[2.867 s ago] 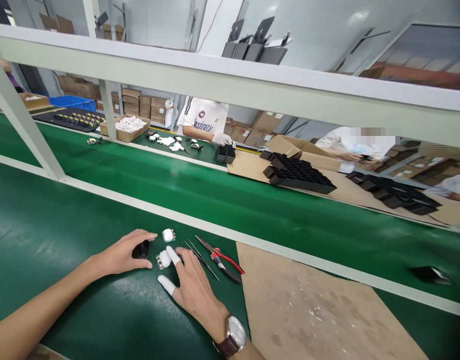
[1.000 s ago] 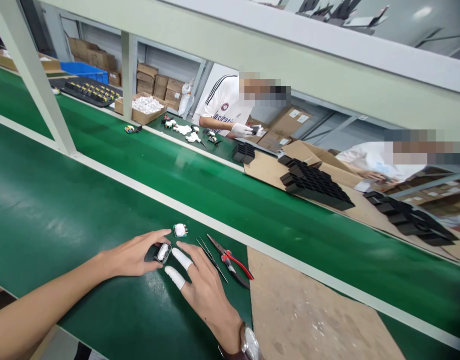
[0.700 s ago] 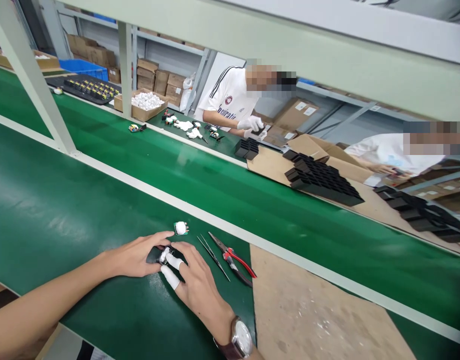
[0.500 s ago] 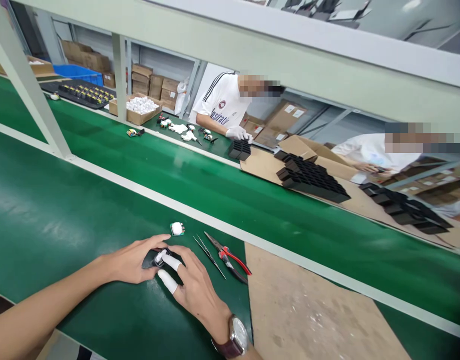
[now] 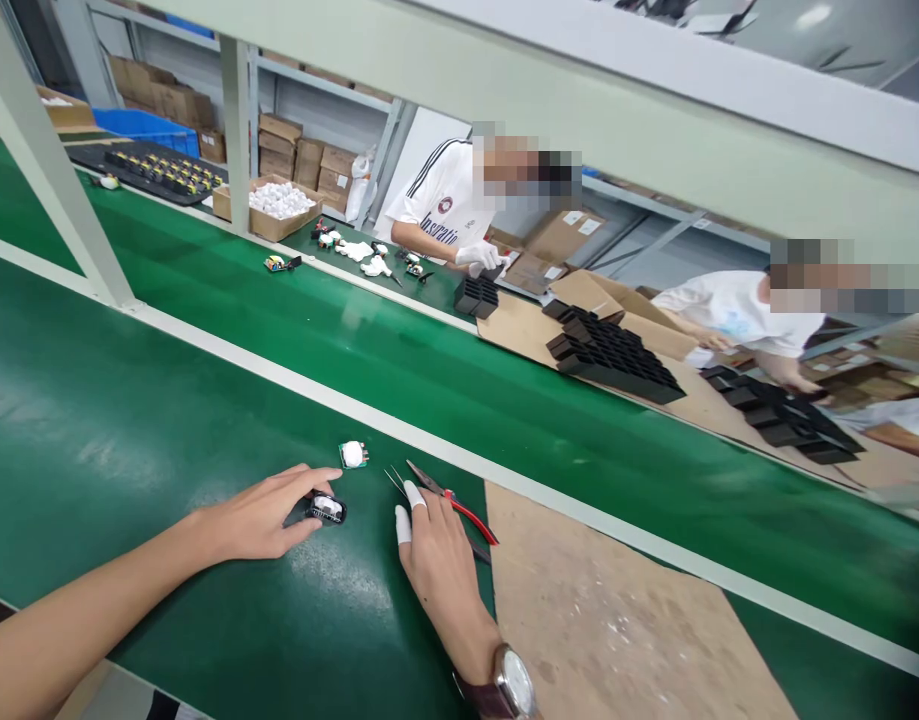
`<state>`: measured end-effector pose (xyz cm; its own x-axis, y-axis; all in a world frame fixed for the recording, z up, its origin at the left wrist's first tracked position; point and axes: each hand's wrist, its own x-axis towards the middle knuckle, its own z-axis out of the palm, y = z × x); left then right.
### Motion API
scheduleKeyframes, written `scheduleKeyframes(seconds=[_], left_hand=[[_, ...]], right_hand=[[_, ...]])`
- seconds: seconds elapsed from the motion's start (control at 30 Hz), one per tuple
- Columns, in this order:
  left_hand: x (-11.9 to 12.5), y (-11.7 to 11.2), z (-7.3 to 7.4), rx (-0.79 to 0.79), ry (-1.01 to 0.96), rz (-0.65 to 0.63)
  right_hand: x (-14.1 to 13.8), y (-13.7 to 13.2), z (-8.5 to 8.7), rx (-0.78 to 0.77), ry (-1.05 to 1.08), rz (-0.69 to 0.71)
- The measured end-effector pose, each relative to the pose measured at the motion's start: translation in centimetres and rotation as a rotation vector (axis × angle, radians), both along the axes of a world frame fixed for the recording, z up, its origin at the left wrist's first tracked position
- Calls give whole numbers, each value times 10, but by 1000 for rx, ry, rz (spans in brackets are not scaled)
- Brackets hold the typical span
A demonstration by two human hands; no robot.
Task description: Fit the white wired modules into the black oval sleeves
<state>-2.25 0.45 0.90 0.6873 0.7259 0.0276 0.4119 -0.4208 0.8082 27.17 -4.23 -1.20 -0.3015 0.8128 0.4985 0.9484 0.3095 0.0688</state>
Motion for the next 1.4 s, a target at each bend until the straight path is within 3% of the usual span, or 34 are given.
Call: scheduleKeyframes(seconds=[0.1,0.2,0.3,1.07,1.17,1.27,1.4], left_hand=[[2,0,-2,1,-7,-7],[2,0,-3,0,-26,-4],[2,0,-4,3,-33,-9],[2,3,-5,-10,-67,-1],[2,4,-3,44,-51,-14],[2,6,-1,150,-94,-104],[4,8,-1,292,-150,-141]], right_hand=[[-3,-3,2,-6,89,94],[-22,-12,20,-76,217,232],[-37,-19,35,-106,171,301],[-51,-13,52,-96,25,329],[-51,-13,58,-122,-16,333],[-50,-13,60,-151,-33,334],[-35,-12,47,-134,99,247]])
